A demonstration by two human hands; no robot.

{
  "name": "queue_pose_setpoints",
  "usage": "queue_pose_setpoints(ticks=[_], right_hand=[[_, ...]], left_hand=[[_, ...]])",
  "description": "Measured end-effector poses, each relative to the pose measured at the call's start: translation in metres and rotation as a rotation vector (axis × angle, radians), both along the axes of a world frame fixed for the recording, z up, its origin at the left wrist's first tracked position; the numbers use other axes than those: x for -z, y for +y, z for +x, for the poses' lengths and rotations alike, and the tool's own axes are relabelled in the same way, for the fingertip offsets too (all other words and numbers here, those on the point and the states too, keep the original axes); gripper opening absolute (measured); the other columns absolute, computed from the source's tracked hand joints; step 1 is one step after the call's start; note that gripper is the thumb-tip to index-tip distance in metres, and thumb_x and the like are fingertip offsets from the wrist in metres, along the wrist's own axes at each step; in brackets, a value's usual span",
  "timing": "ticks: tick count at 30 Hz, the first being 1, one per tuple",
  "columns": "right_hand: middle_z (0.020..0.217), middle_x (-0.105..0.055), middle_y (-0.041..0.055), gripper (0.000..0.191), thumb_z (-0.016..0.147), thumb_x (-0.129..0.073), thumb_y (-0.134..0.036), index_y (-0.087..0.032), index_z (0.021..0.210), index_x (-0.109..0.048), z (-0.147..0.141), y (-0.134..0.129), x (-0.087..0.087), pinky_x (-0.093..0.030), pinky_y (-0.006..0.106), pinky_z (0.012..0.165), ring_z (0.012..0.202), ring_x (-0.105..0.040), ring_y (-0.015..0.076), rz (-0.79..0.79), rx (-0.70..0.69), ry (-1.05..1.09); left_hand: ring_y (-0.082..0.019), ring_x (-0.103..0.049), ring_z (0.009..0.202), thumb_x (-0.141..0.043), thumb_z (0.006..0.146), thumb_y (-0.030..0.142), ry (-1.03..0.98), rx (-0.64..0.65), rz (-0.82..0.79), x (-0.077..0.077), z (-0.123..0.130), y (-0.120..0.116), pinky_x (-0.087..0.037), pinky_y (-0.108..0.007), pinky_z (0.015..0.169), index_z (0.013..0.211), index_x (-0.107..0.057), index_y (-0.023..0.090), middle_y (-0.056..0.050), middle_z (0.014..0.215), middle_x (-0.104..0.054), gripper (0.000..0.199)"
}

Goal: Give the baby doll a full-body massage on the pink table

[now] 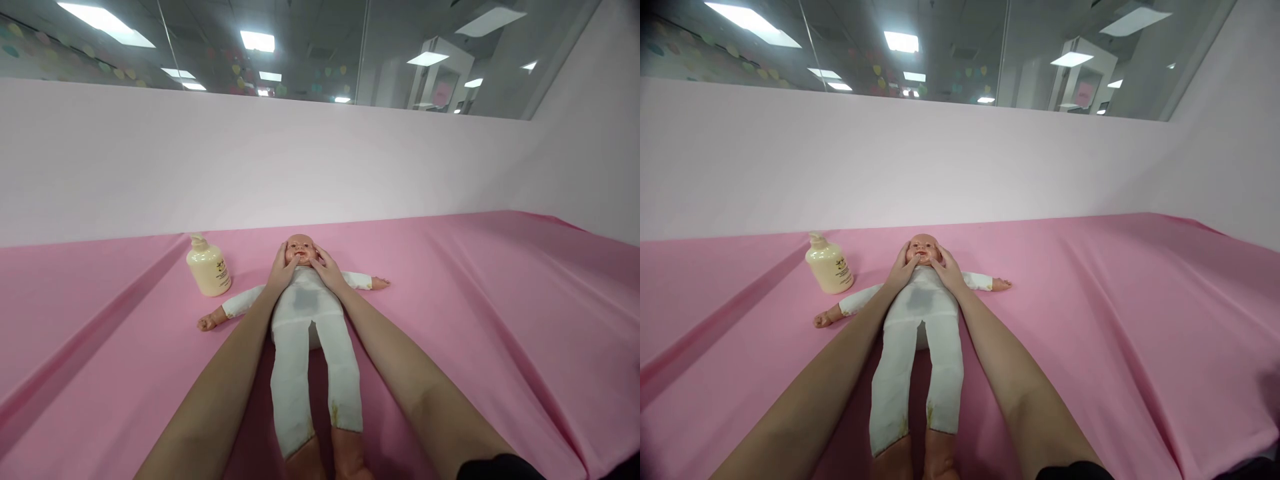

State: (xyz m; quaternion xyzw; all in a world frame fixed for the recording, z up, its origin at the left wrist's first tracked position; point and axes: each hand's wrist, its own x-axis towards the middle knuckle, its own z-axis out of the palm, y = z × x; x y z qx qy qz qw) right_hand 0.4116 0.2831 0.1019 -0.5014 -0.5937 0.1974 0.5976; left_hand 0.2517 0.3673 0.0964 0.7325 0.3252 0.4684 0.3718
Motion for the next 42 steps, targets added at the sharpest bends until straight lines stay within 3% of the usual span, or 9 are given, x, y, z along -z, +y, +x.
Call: queue_pose_setpoints(ticks=[9,15,20,26,30,35,42], right_hand=[[0.143,-0.042,-0.0031,0.044,0.095,-0.037,-0.037,-0.026,0.137,-0.047,0.003,0.008,0.005,-0.025,0.032,0.117,0.133,-0.037,0.0132,0.071,-0.003,-0.003],[0.143,-0.042,-0.0024,0.054,0.085,-0.043,-0.019,-0.025,0.139,-0.044,0.003,0.009,0.008,-0.028,0.034,0.116,0.131,-0.039,0.0149,0.047,-0.012,0.012],[0.143,-0.042,-0.0017,0.06,0.079,-0.051,-0.018,-0.026,0.138,-0.043,0.002,0.008,0.008,-0.03,0.038,0.114,0.131,-0.039,0.0181,0.019,-0.005,0.019],[0.144,-0.041,-0.0024,0.053,0.085,-0.04,-0.019,-0.025,0.138,-0.043,0.005,0.013,0.013,-0.028,0.035,0.115,0.132,-0.038,0.0143,0.075,-0.017,0.018],[0.143,-0.042,-0.002,0.053,0.086,-0.037,-0.018,-0.025,0.137,-0.044,0.006,0.015,0.014,-0.028,0.035,0.116,0.132,-0.039,0.014,0.076,-0.001,0.001],[0.144,-0.041,-0.0013,0.061,0.079,-0.047,-0.016,-0.027,0.139,-0.042,0.006,0.013,0.014,-0.033,0.037,0.113,0.131,-0.039,0.0165,0.041,-0.006,0.015],[0.144,-0.04,-0.0018,0.058,0.081,-0.044,-0.016,-0.027,0.138,-0.042,0.007,0.015,0.016,-0.03,0.036,0.114,0.132,-0.038,0.0148,0.05,-0.003,0.009]], left_hand=[[-0.017,-0.022,0.142,-0.033,0.095,0.053,-0.044,-0.005,-0.013,0.001,0.001,0.001,-0.015,-0.035,0.12,0.145,-0.03,0.022,-0.003,0.153,-0.025,0.059],[-0.014,-0.028,0.139,-0.025,0.098,0.048,-0.107,-0.017,0.0,0.004,-0.001,0.005,-0.019,-0.032,0.119,0.141,-0.039,0.021,-0.002,0.149,-0.034,0.052],[-0.016,-0.032,0.137,-0.027,0.098,0.043,-0.115,-0.039,-0.03,0.005,-0.002,0.009,-0.021,-0.033,0.119,0.138,-0.042,0.021,-0.003,0.146,-0.038,0.048],[-0.016,-0.033,0.137,-0.033,0.094,0.027,-0.173,-0.026,-0.061,0.009,-0.001,0.012,-0.026,-0.034,0.117,0.143,-0.032,0.02,-0.005,0.147,-0.036,0.049],[-0.019,-0.037,0.134,-0.043,0.084,0.017,-0.172,0.011,-0.019,0.011,0.0,0.014,-0.028,-0.037,0.116,0.137,-0.043,0.022,-0.003,0.144,-0.041,0.053],[-0.023,-0.037,0.134,-0.051,0.068,0.007,-0.152,0.044,-0.032,0.013,0.001,0.017,-0.033,-0.039,0.113,0.139,-0.039,0.02,-0.007,0.145,-0.039,0.073],[-0.02,-0.033,0.136,-0.044,0.078,0.012,-0.154,0.032,0.009,0.014,0.0,0.018,-0.024,-0.039,0.117,0.137,-0.043,0.021,-0.004,0.145,-0.039,0.059]])
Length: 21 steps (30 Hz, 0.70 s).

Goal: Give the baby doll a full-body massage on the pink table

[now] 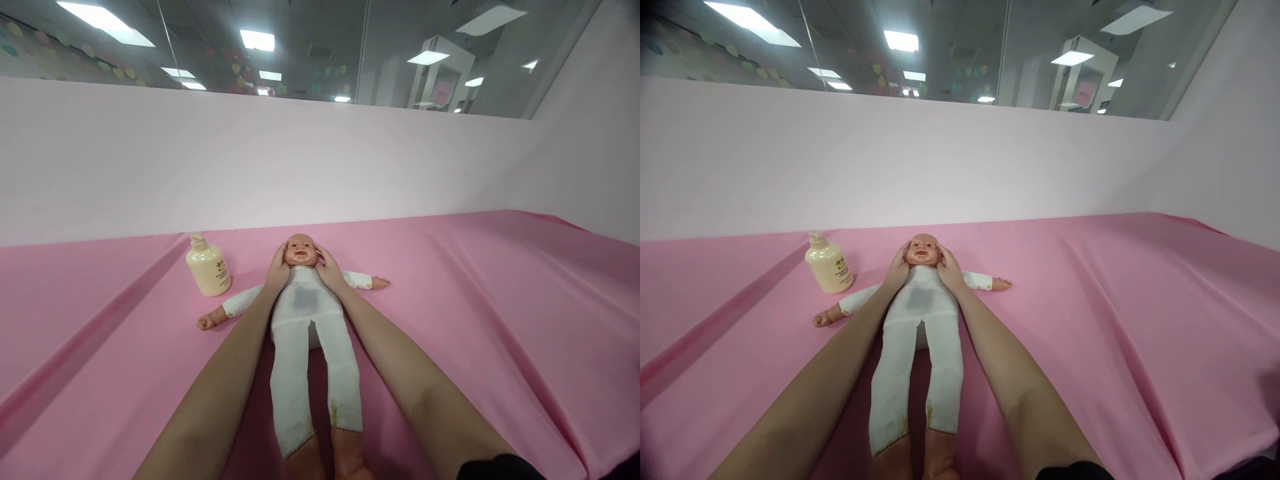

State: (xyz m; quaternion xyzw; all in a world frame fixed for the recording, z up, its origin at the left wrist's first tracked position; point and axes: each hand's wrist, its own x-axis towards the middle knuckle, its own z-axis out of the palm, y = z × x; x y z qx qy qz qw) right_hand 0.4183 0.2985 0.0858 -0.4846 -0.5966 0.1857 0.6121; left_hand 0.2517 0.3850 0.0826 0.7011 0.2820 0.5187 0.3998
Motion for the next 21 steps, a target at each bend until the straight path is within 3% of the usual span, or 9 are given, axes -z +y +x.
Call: queue_pose_setpoints(ticks=[4,11,16,21], right_hand=[[0.143,-0.041,-0.0022,0.051,0.087,-0.037,-0.02,-0.027,0.137,-0.043,0.0,0.0,-0.001,-0.027,0.035,0.115,0.132,-0.038,0.0132,0.02,0.01,-0.005],[0.14,-0.046,0.0004,0.042,0.095,-0.038,-0.042,-0.025,0.133,-0.049,-0.004,-0.008,-0.01,-0.028,0.033,0.114,0.13,-0.041,0.015,0.009,0.055,-0.002],[0.142,-0.043,0.0014,0.051,0.09,-0.05,-0.05,-0.027,0.135,-0.046,-0.006,-0.012,-0.013,-0.031,0.036,0.113,0.131,-0.04,0.018,-0.033,0.01,0.046],[0.144,-0.039,0.0025,0.06,0.084,-0.06,-0.044,-0.028,0.138,-0.042,-0.006,-0.014,-0.013,-0.034,0.039,0.111,0.132,-0.037,0.0204,-0.063,-0.007,0.041]], left_hand=[[-0.018,-0.038,0.133,-0.041,0.088,0.022,-0.024,-0.009,0.004,-0.003,-0.001,-0.003,-0.028,-0.037,0.116,0.134,-0.047,0.022,-0.003,0.142,-0.044,0.046],[-0.017,-0.042,0.129,-0.034,0.096,0.04,0.003,-0.057,-0.01,-0.017,-0.004,-0.016,-0.031,-0.034,0.114,0.128,-0.051,0.022,-0.004,0.137,-0.049,0.04],[-0.019,-0.041,0.13,-0.048,0.091,0.047,-0.021,0.002,-0.046,-0.021,-0.004,-0.023,-0.034,-0.035,0.111,0.132,-0.046,0.022,-0.007,0.139,-0.045,0.048],[-0.023,-0.038,0.132,-0.062,0.082,0.038,0.007,0.028,-0.065,-0.019,-0.005,-0.023,-0.034,-0.036,0.112,0.137,-0.038,0.023,-0.007,0.144,-0.038,0.063]])
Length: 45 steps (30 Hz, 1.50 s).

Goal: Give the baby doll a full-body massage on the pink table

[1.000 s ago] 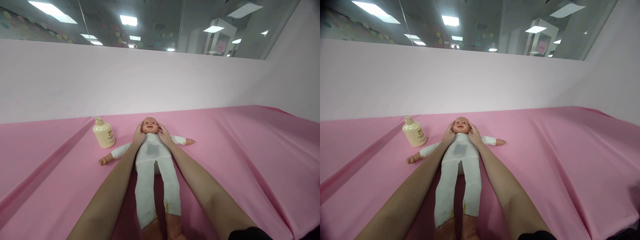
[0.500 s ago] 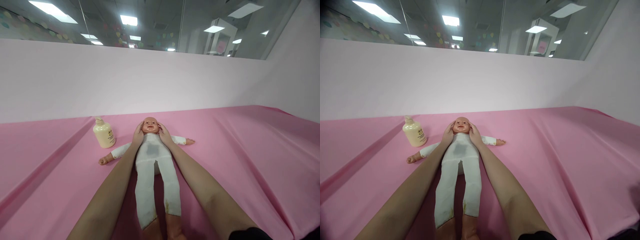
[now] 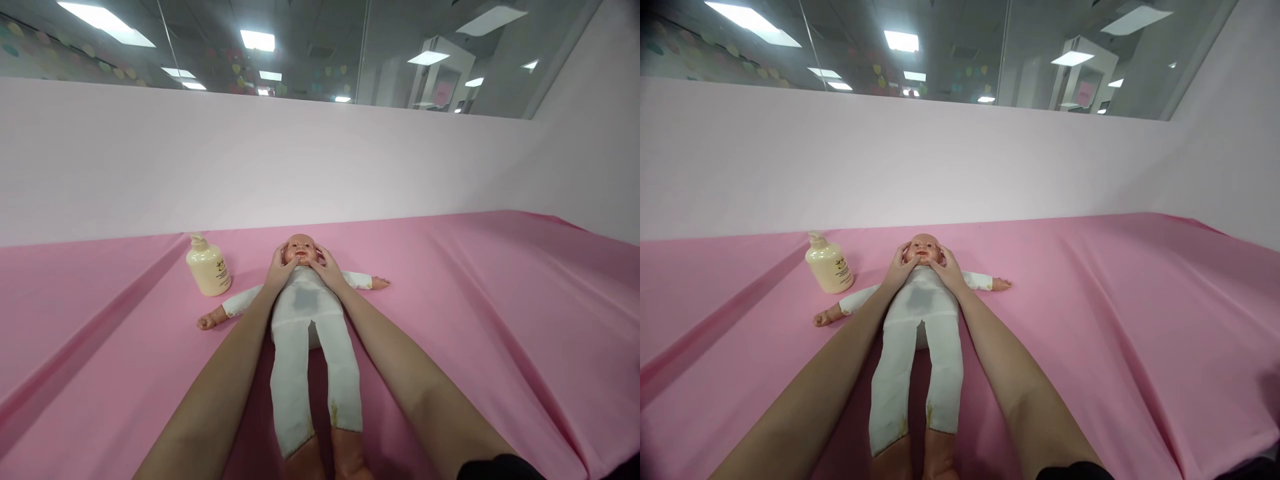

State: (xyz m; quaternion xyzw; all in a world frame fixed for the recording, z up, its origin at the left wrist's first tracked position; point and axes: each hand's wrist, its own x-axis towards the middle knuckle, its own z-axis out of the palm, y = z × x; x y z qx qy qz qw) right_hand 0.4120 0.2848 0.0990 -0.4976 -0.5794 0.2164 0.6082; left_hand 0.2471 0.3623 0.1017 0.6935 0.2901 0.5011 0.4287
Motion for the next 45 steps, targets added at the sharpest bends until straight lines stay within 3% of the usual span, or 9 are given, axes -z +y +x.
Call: queue_pose_setpoints(ticks=[5,10,17,21,25,31,36,41,45], right_hand=[[0.143,-0.04,0.0022,0.062,0.08,-0.06,-0.028,-0.028,0.139,-0.04,0.001,0.001,0.002,-0.038,0.039,0.108,0.13,-0.04,0.0216,0.005,-0.012,-0.004],[0.139,-0.045,0.001,0.056,0.082,-0.049,-0.02,-0.027,0.137,-0.044,0.001,0.008,0.005,-0.03,0.04,0.114,0.13,-0.039,0.0196,0.035,0.006,0.005],[0.137,-0.047,0.0016,0.04,0.092,-0.04,-0.029,-0.026,0.131,-0.049,0.003,0.015,0.01,-0.027,0.038,0.115,0.129,-0.04,0.0171,0.094,0.03,0.002],[0.137,-0.047,0.0029,0.039,0.096,-0.038,-0.04,-0.025,0.13,-0.05,0.004,0.011,0.008,-0.028,0.035,0.114,0.128,-0.041,0.0159,0.099,0.063,-0.028],[0.138,-0.046,0.0022,0.042,0.094,-0.043,-0.044,-0.027,0.131,-0.048,0.004,0.01,0.007,-0.03,0.036,0.113,0.129,-0.041,0.0166,0.071,0.044,-0.02],[0.138,-0.045,0.0002,0.043,0.09,-0.04,-0.024,-0.028,0.132,-0.047,0.006,0.019,0.015,-0.029,0.038,0.114,0.129,-0.04,0.0162,0.091,0.025,0.006],[0.139,-0.044,0.001,0.055,0.08,-0.045,-0.015,-0.028,0.134,-0.045,0.007,0.021,0.018,-0.036,0.039,0.11,0.125,-0.044,0.017,0.074,0.01,0.008],[0.137,-0.045,0.0043,0.058,0.078,-0.053,-0.018,-0.027,0.135,-0.043,0.005,0.017,0.015,-0.045,0.037,0.1,0.118,-0.049,0.0189,0.058,0.012,-0.006],[0.139,-0.043,0.0041,0.06,0.078,-0.055,-0.019,-0.027,0.136,-0.042,0.004,0.014,0.012,-0.044,0.038,0.102,0.124,-0.044,0.02,0.066,0.004,-0.013]], left_hand=[[-0.023,-0.038,0.132,-0.048,0.081,0.02,0.009,0.042,-0.072,0.001,0.0,0.005,-0.034,-0.038,0.112,0.139,-0.035,0.023,-0.005,0.144,-0.039,0.06],[-0.02,-0.04,0.131,-0.041,0.075,0.011,-0.065,0.055,-0.053,0.009,0.001,0.011,-0.035,-0.037,0.111,0.136,-0.039,0.022,-0.004,0.142,-0.041,0.063],[-0.018,-0.045,0.126,-0.038,0.093,0.031,-0.085,-0.007,0.014,0.011,0.0,0.013,-0.035,-0.037,0.111,0.129,-0.049,0.023,-0.004,0.135,-0.05,0.038],[-0.019,-0.042,0.129,-0.04,0.095,0.044,-0.056,-0.039,0.037,0.005,0.0,0.009,-0.032,-0.036,0.112,0.127,-0.051,0.024,-0.004,0.136,-0.049,0.04],[-0.02,-0.043,0.128,-0.043,0.093,0.046,-0.054,-0.034,0.036,0.005,-0.001,0.01,-0.033,-0.037,0.112,0.127,-0.051,0.023,-0.005,0.136,-0.049,0.041],[-0.02,-0.05,0.122,-0.044,0.09,0.029,-0.143,0.044,-0.039,0.013,0.001,0.016,-0.039,-0.041,0.107,0.127,-0.049,0.023,-0.006,0.131,-0.053,0.038],[-0.022,-0.051,0.12,-0.048,0.072,0.008,-0.178,0.089,-0.057,0.013,0.003,0.016,-0.041,-0.041,0.105,0.129,-0.046,0.022,-0.007,0.13,-0.053,0.058],[-0.023,-0.047,0.124,-0.05,0.068,0.005,-0.126,0.076,-0.072,0.013,0.002,0.016,-0.04,-0.041,0.106,0.132,-0.042,0.023,-0.007,0.135,-0.048,0.067],[-0.023,-0.045,0.126,-0.05,0.07,0.007,-0.111,0.068,-0.059,0.015,0.002,0.019,-0.039,-0.041,0.107,0.134,-0.041,0.024,-0.007,0.137,-0.045,0.067]])
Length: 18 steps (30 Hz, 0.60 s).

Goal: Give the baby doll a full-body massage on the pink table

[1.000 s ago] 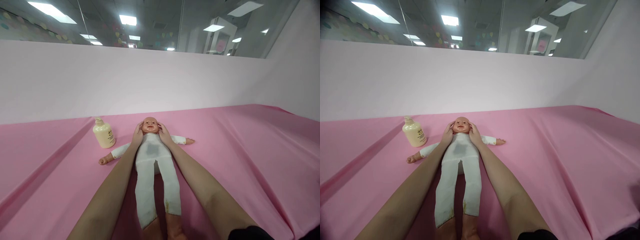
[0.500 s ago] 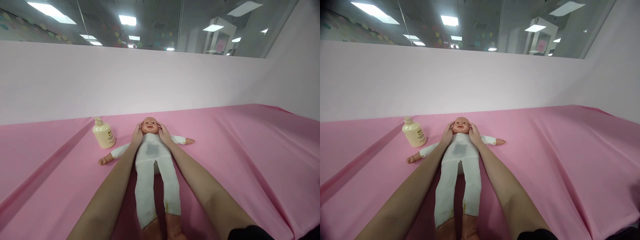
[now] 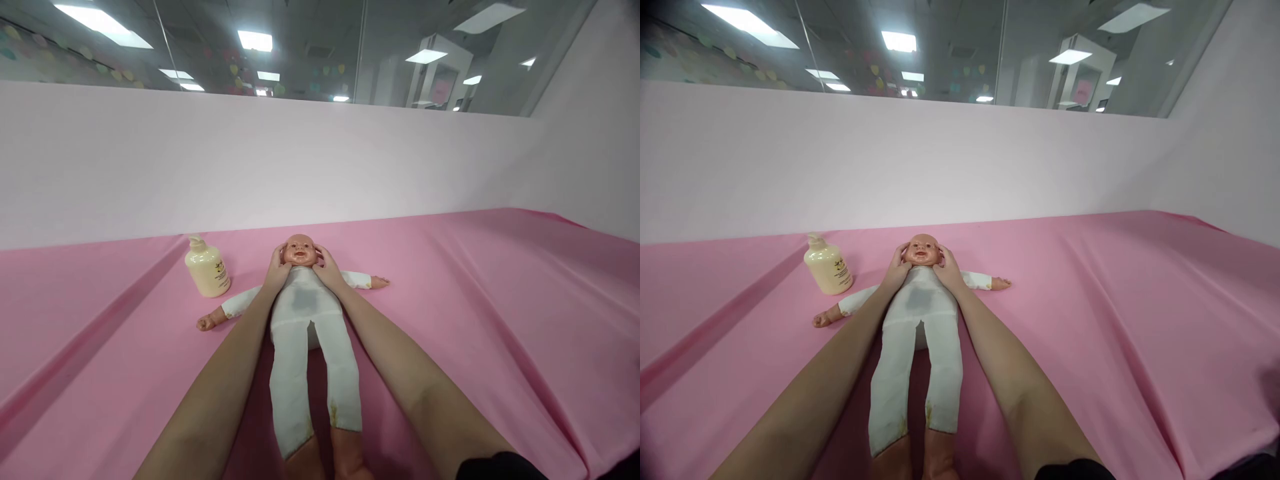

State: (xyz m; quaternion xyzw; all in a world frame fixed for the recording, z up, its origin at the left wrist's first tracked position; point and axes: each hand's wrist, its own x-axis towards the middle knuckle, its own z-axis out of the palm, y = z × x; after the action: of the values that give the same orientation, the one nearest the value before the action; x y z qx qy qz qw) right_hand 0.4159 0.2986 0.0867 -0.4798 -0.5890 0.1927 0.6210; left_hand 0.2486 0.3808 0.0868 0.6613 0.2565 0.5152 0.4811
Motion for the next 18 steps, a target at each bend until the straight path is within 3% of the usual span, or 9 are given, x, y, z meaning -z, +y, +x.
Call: queue_pose_setpoints(ticks=[5,14,18], right_hand=[[0.138,-0.045,0.0029,0.053,0.083,-0.048,-0.018,-0.027,0.134,-0.044,-0.0003,0.0006,-0.0003,-0.036,0.039,0.11,0.127,-0.042,0.0185,0.023,-0.002,0.009],[0.136,-0.048,0.0032,0.038,0.095,-0.036,-0.034,-0.024,0.13,-0.049,0.0001,0.0016,-0.0018,-0.027,0.038,0.115,0.129,-0.04,0.0162,0.044,0.079,-0.041],[0.136,-0.047,0.0022,0.039,0.093,-0.038,-0.03,-0.026,0.13,-0.049,0.0007,0.0031,-0.0006,-0.027,0.037,0.115,0.129,-0.04,0.0161,0.034,0.061,-0.019]], left_hand=[[-0.021,-0.045,0.126,-0.047,0.075,0.008,-0.031,-0.016,0.055,0.0037,0.0019,0.0033,-0.035,-0.042,0.111,0.13,-0.046,0.023,-0.005,0.135,-0.048,0.057],[-0.019,-0.045,0.126,-0.038,0.094,0.034,0.037,-0.128,0.123,-0.0013,-0.0008,-0.0007,-0.031,-0.038,0.113,0.124,-0.052,0.023,-0.004,0.132,-0.052,0.035],[-0.019,-0.047,0.125,-0.043,0.09,0.026,0.007,-0.085,0.071,-0.0012,-0.0002,-0.0006,-0.034,-0.041,0.111,0.125,-0.05,0.023,-0.005,0.131,-0.052,0.037]])
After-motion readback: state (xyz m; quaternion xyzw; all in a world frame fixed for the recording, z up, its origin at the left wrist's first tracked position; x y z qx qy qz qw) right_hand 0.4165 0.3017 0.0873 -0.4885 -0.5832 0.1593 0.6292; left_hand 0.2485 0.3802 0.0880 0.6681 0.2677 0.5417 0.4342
